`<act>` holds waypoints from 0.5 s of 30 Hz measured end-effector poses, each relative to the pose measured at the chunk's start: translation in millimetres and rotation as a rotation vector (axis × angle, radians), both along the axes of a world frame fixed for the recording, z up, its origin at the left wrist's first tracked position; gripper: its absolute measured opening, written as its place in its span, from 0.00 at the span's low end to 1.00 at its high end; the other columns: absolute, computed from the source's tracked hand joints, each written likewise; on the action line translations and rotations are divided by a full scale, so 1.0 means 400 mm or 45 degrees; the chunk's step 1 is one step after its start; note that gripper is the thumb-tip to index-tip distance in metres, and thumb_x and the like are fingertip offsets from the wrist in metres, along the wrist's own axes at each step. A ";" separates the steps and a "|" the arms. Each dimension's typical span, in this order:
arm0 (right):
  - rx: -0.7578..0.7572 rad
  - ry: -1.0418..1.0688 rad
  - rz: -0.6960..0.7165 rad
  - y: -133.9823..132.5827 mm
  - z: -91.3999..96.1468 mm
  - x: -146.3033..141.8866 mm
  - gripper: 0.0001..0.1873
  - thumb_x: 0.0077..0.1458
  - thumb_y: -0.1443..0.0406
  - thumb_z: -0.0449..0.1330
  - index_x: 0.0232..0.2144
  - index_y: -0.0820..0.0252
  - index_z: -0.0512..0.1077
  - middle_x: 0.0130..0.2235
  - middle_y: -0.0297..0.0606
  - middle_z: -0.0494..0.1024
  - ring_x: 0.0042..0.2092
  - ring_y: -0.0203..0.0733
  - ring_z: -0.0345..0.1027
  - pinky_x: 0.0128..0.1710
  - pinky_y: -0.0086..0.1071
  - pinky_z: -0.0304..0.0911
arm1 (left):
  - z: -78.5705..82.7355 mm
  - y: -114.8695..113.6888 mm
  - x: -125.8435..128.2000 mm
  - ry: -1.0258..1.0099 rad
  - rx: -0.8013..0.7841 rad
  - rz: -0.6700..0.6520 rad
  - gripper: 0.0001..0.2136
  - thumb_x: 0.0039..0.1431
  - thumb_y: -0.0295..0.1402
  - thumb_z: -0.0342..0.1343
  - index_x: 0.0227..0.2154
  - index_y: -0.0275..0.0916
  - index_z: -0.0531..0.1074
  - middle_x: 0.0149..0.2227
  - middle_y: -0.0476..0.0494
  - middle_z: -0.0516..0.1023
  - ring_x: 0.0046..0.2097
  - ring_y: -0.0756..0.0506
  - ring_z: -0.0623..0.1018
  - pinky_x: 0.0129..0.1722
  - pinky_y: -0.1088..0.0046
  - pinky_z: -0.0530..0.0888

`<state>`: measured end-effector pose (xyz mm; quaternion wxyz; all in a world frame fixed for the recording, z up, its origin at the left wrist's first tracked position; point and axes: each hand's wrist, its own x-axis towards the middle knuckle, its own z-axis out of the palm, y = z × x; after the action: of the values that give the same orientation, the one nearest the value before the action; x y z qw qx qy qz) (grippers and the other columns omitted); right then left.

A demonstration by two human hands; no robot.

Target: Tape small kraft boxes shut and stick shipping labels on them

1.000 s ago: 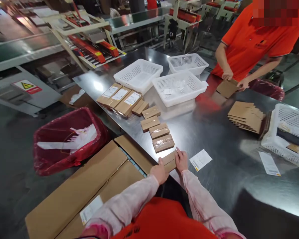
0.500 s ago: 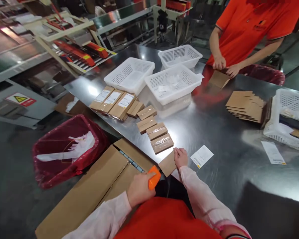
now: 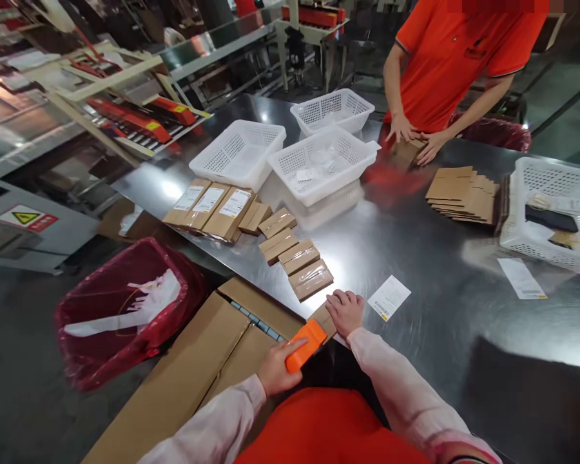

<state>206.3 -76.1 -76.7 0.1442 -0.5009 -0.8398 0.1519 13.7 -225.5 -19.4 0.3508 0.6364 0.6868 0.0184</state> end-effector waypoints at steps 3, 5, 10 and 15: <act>-0.013 -0.109 0.005 -0.057 0.018 -0.004 0.29 0.62 0.48 0.50 0.60 0.51 0.64 0.61 0.43 0.68 0.60 0.56 0.54 0.56 0.53 0.43 | -0.088 -0.044 -0.017 -0.041 0.100 -0.005 0.32 0.42 0.29 0.57 0.56 0.45 0.71 0.50 0.41 0.78 0.49 0.40 0.78 0.54 0.64 0.74; -0.043 -0.157 -0.027 -0.085 0.015 -0.012 0.36 0.60 0.44 0.49 0.64 0.55 0.58 0.64 0.47 0.64 0.64 0.60 0.48 0.58 0.56 0.41 | -0.125 -0.050 -0.011 -0.049 0.117 0.000 0.31 0.44 0.29 0.56 0.56 0.45 0.71 0.51 0.41 0.77 0.50 0.40 0.77 0.55 0.64 0.73; -0.065 -0.192 -0.097 -0.090 -0.015 -0.023 0.35 0.61 0.46 0.48 0.65 0.54 0.56 0.65 0.46 0.61 0.67 0.58 0.44 0.59 0.56 0.43 | -0.112 -0.058 0.011 -0.085 0.125 0.036 0.30 0.46 0.30 0.55 0.57 0.45 0.70 0.50 0.41 0.77 0.50 0.40 0.77 0.55 0.68 0.72; -0.077 -0.201 -0.074 -0.068 -0.026 -0.016 0.30 0.63 0.50 0.48 0.64 0.53 0.58 0.66 0.42 0.60 0.68 0.55 0.43 0.60 0.53 0.45 | -0.008 -0.160 -0.045 -0.072 -0.021 0.078 0.31 0.47 0.31 0.55 0.58 0.47 0.68 0.43 0.44 0.79 0.43 0.42 0.78 0.48 0.70 0.75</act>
<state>200.1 -103.3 -87.0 0.0670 -0.5397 -0.8286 0.1329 -4.4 -289.3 -22.5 0.3745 0.6113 0.6959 0.0413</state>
